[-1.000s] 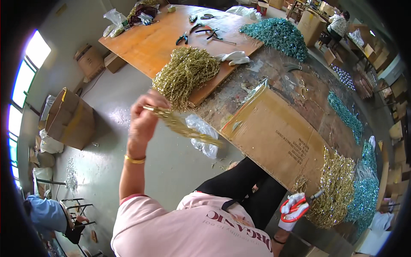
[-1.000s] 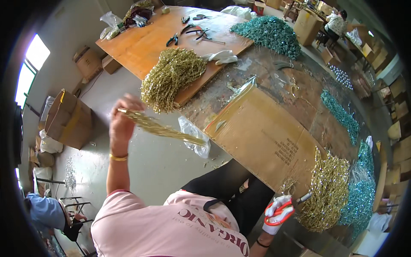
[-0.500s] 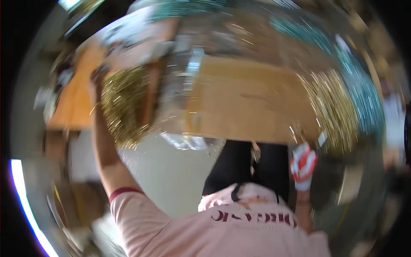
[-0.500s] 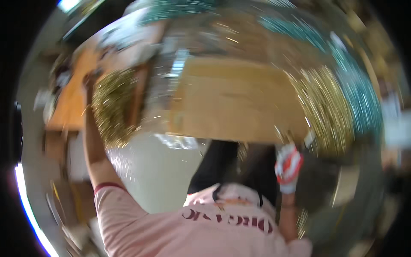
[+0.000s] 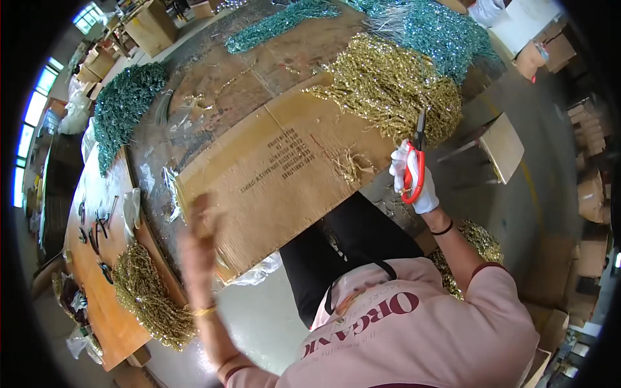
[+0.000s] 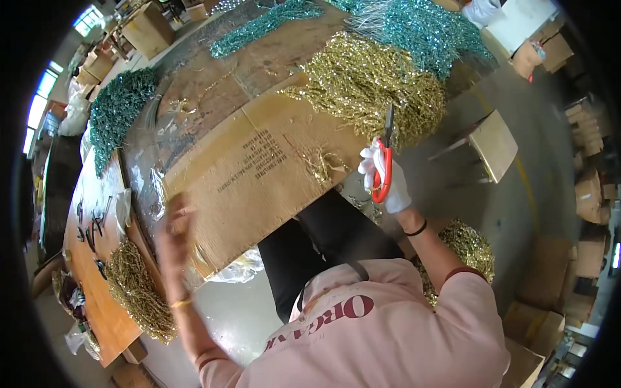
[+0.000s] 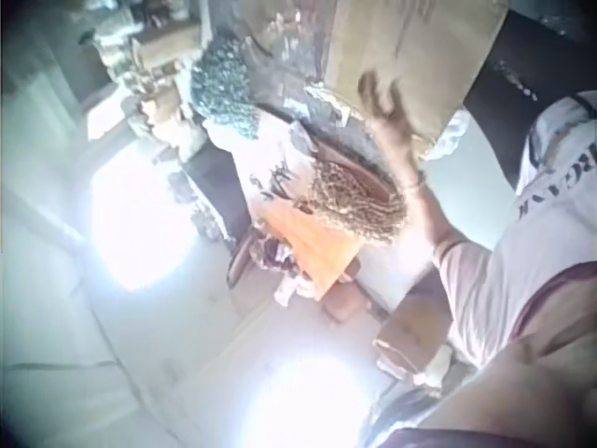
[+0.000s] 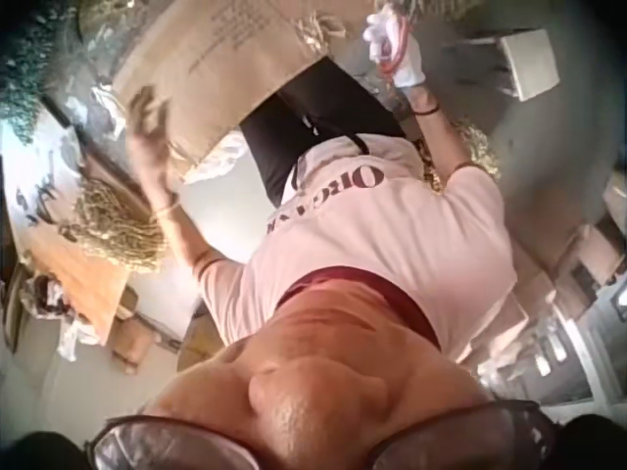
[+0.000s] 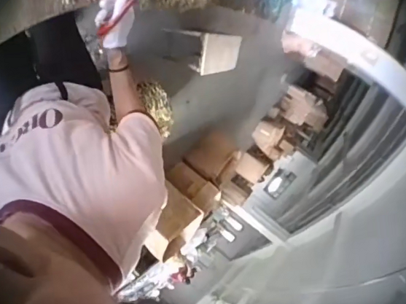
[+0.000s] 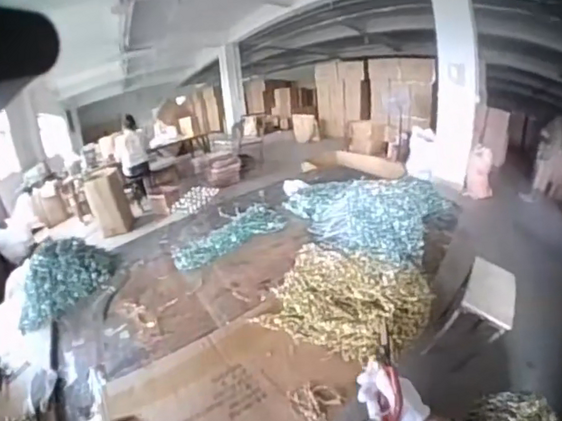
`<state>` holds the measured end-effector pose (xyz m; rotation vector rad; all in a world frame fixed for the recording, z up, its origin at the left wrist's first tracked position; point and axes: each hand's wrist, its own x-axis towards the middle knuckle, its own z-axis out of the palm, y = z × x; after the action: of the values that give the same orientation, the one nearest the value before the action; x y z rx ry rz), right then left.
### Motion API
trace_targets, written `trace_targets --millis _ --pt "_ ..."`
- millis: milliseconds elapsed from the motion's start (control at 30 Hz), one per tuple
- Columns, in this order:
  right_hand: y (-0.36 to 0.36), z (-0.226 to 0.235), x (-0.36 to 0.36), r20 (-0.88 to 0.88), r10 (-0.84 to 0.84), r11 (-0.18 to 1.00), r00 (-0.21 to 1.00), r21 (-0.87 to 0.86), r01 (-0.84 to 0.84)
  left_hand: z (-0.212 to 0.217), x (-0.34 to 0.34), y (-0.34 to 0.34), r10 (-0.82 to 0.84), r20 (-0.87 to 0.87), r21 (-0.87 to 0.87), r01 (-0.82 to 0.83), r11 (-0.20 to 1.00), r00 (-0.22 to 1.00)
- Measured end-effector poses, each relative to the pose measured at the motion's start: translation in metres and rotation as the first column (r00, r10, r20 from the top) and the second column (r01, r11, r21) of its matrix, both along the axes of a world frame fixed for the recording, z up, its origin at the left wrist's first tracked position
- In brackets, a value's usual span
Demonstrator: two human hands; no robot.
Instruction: Measuring and cutting gold tinsel garlands against a cardboard guide at a manufacturing workbench.
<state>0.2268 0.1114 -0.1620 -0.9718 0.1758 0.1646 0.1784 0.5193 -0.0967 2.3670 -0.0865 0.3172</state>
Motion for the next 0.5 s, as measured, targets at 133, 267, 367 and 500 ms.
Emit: trace_targets --millis 133,267,367,500 --pt "0.015 -0.006 0.004 0.037 0.101 0.994 0.994 -0.032 -0.100 -0.057 0.044 -0.122 -0.297 -0.099 -0.506 0.209 0.837 0.950" --pt "-0.026 -0.019 -0.005 0.108 0.040 0.984 0.993 -0.176 -0.021 -0.091 0.053 -0.236 -0.310 0.143 -0.110 0.326 0.939 0.940" --pt "-0.051 -0.034 -0.005 0.089 -0.099 0.994 0.991 -0.046 0.104 -0.049 0.033 -0.257 -0.732 0.116 0.040 0.733 0.679 0.671" --pt "-0.080 -0.040 -0.005 0.001 -0.205 0.979 0.979 -0.003 0.205 -0.048 0.052 -0.227 -0.589 0.021 -0.137 0.586 0.799 0.808"
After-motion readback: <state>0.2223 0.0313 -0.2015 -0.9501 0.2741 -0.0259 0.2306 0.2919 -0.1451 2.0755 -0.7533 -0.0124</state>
